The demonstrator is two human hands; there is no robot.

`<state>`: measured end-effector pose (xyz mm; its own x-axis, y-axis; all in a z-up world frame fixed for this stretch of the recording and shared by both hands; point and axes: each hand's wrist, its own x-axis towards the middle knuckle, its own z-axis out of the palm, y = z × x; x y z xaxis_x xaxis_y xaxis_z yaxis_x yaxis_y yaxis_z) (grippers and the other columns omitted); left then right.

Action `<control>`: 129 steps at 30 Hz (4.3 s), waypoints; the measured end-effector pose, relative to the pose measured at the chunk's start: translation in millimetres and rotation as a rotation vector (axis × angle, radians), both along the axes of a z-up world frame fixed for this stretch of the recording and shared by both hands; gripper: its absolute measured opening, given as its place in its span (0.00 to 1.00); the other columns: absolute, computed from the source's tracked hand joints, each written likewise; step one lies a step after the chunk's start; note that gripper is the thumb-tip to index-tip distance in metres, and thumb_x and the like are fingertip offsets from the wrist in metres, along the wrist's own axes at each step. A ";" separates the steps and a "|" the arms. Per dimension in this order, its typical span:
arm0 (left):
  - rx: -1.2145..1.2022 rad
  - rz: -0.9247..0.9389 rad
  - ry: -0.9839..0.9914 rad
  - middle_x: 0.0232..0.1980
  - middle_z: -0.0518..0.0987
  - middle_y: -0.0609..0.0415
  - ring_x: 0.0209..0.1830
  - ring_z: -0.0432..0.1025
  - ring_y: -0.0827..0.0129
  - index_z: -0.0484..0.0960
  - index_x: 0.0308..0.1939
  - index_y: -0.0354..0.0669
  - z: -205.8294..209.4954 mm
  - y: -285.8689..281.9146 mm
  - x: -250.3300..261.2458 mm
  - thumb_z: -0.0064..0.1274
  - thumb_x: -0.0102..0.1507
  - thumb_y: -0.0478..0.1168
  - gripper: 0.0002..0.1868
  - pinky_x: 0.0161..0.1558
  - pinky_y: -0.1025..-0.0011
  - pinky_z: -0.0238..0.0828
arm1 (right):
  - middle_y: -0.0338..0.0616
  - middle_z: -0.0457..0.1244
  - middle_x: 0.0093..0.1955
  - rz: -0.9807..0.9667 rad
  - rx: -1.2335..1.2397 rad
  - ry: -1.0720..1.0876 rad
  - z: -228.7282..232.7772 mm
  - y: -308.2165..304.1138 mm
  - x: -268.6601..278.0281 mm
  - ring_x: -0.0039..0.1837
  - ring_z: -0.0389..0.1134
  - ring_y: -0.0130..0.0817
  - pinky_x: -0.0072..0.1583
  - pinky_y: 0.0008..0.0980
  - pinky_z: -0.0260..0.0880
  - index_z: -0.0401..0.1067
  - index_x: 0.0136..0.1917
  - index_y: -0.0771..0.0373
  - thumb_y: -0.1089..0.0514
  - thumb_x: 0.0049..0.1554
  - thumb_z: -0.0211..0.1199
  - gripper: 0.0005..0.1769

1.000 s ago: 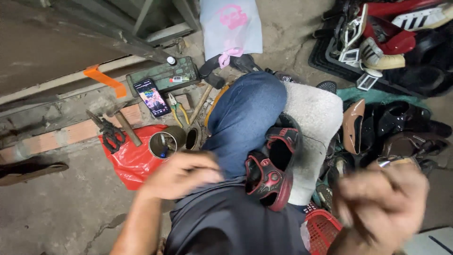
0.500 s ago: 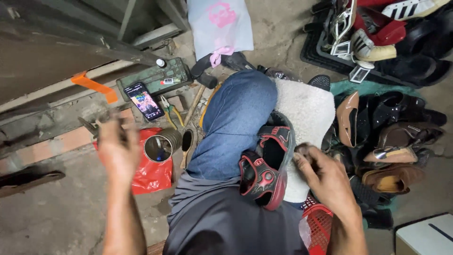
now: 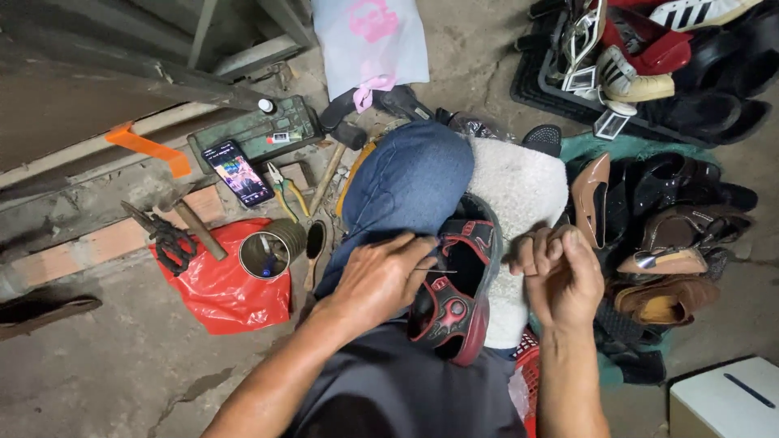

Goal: The person sews a black and red shoe using a needle and thread. They repeatedly insert the needle into the shoe's sole and pull the thread through, tightening the stitches. The shoe is held on the person's lap during the process.

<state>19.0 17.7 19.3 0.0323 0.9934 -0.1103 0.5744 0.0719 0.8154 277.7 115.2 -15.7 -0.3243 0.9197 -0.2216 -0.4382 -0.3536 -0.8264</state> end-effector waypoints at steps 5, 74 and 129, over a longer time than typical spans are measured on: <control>-0.028 0.073 0.058 0.56 0.77 0.46 0.44 0.79 0.40 0.82 0.55 0.43 -13.9 1.2 14.5 0.53 0.67 0.43 0.15 0.38 0.43 0.78 | 0.34 0.47 0.28 0.004 -0.080 -0.058 13.1 6.3 -10.1 0.35 0.58 0.32 0.35 0.35 0.69 0.58 0.38 0.57 0.51 0.68 0.50 0.17; 0.138 -0.206 0.088 0.61 0.83 0.65 0.49 0.76 0.75 0.79 0.63 0.46 95.4 19.4 0.1 0.52 0.69 0.41 0.18 0.45 0.68 0.80 | 0.63 0.49 0.80 -0.190 0.533 -0.570 22.2 -91.0 17.6 0.84 0.51 0.55 0.82 0.54 0.55 0.48 0.76 0.57 0.29 0.54 0.65 0.51; 0.030 -0.356 0.487 0.41 0.74 0.50 0.32 0.78 0.51 0.76 0.55 0.47 60.2 53.0 58.7 0.49 0.61 0.36 0.17 0.17 0.49 0.70 | 0.56 0.50 0.81 -0.247 0.395 -0.827 -6.2 -105.9 28.3 0.83 0.51 0.50 0.84 0.50 0.44 0.54 0.78 0.63 0.46 0.54 0.67 0.45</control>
